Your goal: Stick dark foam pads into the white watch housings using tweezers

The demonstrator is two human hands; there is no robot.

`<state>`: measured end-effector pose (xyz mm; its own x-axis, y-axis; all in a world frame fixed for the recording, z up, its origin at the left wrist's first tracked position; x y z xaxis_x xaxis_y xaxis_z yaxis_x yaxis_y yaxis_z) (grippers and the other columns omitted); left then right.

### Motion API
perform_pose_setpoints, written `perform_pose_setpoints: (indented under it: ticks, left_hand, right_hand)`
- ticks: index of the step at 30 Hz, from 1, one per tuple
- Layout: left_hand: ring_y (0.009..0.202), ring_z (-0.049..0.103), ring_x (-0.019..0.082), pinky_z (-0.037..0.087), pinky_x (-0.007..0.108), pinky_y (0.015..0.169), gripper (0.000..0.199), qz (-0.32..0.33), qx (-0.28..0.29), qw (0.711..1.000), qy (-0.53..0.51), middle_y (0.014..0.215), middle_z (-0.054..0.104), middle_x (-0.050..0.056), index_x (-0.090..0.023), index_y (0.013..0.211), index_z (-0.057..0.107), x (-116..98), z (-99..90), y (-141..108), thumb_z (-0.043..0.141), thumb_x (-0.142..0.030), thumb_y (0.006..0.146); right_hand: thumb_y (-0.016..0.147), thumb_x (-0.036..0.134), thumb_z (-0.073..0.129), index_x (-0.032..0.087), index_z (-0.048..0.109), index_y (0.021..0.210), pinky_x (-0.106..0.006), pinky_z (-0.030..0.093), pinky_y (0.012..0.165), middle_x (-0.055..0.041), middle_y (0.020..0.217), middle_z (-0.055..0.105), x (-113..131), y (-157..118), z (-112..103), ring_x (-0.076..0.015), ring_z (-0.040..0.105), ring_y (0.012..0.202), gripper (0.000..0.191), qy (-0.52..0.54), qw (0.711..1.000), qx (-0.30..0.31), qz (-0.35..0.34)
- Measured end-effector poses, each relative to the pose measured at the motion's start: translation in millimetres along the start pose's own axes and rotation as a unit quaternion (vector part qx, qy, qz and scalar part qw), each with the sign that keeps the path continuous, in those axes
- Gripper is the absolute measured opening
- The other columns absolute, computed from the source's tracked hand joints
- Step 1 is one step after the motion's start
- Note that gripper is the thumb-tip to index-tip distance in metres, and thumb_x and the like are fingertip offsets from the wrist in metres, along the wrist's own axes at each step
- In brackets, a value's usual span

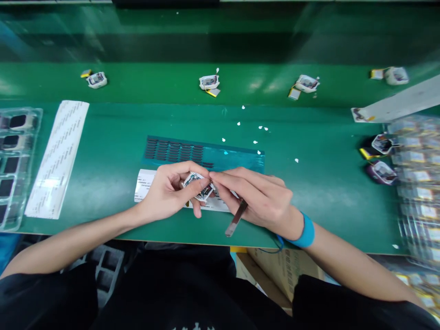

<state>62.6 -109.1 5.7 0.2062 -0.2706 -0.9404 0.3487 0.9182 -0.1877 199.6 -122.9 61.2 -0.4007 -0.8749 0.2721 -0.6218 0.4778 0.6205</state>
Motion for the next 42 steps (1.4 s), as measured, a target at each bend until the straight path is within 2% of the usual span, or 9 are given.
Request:
perform_pose_setpoints:
  ticks: [5,9,12,14,18,24,28,35,42]
  left_hand:
    - [0.050,0.074,0.013,0.062,0.016,0.050,0.023,-0.009,-0.002,1.000,0.006,0.076,0.072,-0.003,-0.013,0.100,0.066,-1.1,-0.2,-0.4,0.080,-0.030,0.092]
    - [0.050,0.074,0.014,0.068,0.021,0.059,0.025,-0.001,-0.024,1.000,0.019,0.081,0.076,0.000,-0.013,0.098,0.066,-4.4,-2.7,-1.8,0.080,-0.033,0.092]
    - [0.050,0.074,0.014,0.070,0.026,0.066,0.028,-0.008,-0.037,0.999,0.029,0.082,0.077,0.001,-0.014,0.099,0.065,-4.0,-5.2,-2.4,0.080,-0.036,0.092]
    - [0.050,0.074,0.015,0.070,0.027,0.067,0.030,-0.020,-0.037,0.999,0.028,0.082,0.077,0.001,-0.015,0.100,0.064,-2.4,-6.4,-2.0,0.080,-0.038,0.091]
    - [0.051,0.075,0.015,0.065,0.023,0.056,0.028,-0.038,-0.020,0.999,0.020,0.080,0.074,0.000,-0.015,0.100,0.064,0.8,-5.4,-0.7,0.080,-0.036,0.090]
    - [0.051,0.074,0.015,0.066,0.024,0.058,0.026,-0.044,-0.008,0.999,0.019,0.081,0.074,0.000,-0.015,0.100,0.063,2.5,-2.2,-0.4,0.079,-0.034,0.091]
    - [0.050,0.074,0.015,0.066,0.024,0.059,0.024,-0.039,-0.021,0.999,0.019,0.080,0.074,0.000,-0.014,0.100,0.063,1.6,-4.0,0.1,0.078,-0.032,0.091]
    - [0.051,0.075,0.018,0.060,0.022,0.052,0.025,-0.042,-0.022,0.999,0.018,0.067,0.070,-0.005,-0.018,0.106,0.057,3.0,-4.3,0.6,0.075,-0.027,0.091]
    - [0.052,0.075,0.018,0.059,0.025,0.053,0.027,-0.050,-0.010,0.999,0.020,0.070,0.070,-0.004,-0.019,0.103,0.055,4.3,-1.8,-0.9,0.076,-0.031,0.091]
  right_hand:
    - [0.101,0.006,0.063,0.014,0.067,0.120,-0.023,0.061,0.067,-0.0051,0.097,0.081,-3.6,-3.0,0.7,-0.0149,0.077,0.080,0.020,-0.055,0.998,0.010,-0.016]
    - [0.102,0.009,0.062,0.020,0.072,0.109,-0.022,0.057,0.057,0.0005,0.088,0.081,-50.6,0.6,-15.6,-0.0114,0.072,0.064,0.017,-0.164,0.982,-0.061,0.069]
    - [0.103,0.013,0.063,0.020,0.073,0.119,-0.027,0.060,0.059,-0.0034,0.096,0.083,-74.7,3.6,-23.5,-0.0149,0.074,0.063,0.020,-0.200,0.971,-0.078,0.106]
    - [0.103,0.013,0.065,0.019,0.071,0.127,-0.029,0.065,0.066,-0.0065,0.113,0.082,-68.0,5.5,-19.5,-0.0177,0.079,0.075,0.025,-0.154,0.984,-0.052,0.075]
    - [0.105,0.010,0.063,0.026,0.067,0.137,-0.028,0.069,0.072,-0.0032,0.130,0.077,-25.5,0.7,-1.1,-0.0192,0.081,0.100,0.036,-0.074,0.996,0.033,-0.032]
    - [0.102,0.004,0.061,0.021,0.070,0.129,-0.026,0.067,0.070,-0.0044,0.114,0.082,-23.0,-2.3,1.9,-0.0193,0.082,0.092,0.033,-0.058,0.998,0.006,0.000]
    - [0.103,0.002,0.054,0.025,0.064,0.142,-0.025,0.065,0.068,-0.0065,0.139,0.072,-31.9,1.4,0.6,-0.0187,0.081,0.099,0.046,-0.112,0.993,0.005,0.048]
    - [0.107,0.010,0.057,0.021,0.068,0.137,-0.025,0.060,0.061,-0.0053,0.132,0.076,-9.3,-2.0,5.3,-0.0165,0.079,0.087,0.034,-0.144,0.985,0.070,-0.069]
    - [0.108,0.012,0.055,0.018,0.072,0.133,-0.026,0.058,0.059,-0.0077,0.122,0.080,-7.9,0.9,0.4,-0.0166,0.077,0.080,0.031,-0.113,0.988,0.062,-0.086]
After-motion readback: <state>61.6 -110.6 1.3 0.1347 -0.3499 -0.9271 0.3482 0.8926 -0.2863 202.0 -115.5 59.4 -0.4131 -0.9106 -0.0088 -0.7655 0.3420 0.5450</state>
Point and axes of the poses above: each hand's wrist, its own y-axis towards the middle knuckle, its own z-axis out of the palm, x = y × z, the point moved 8 cm from there along y, towards the middle knuckle
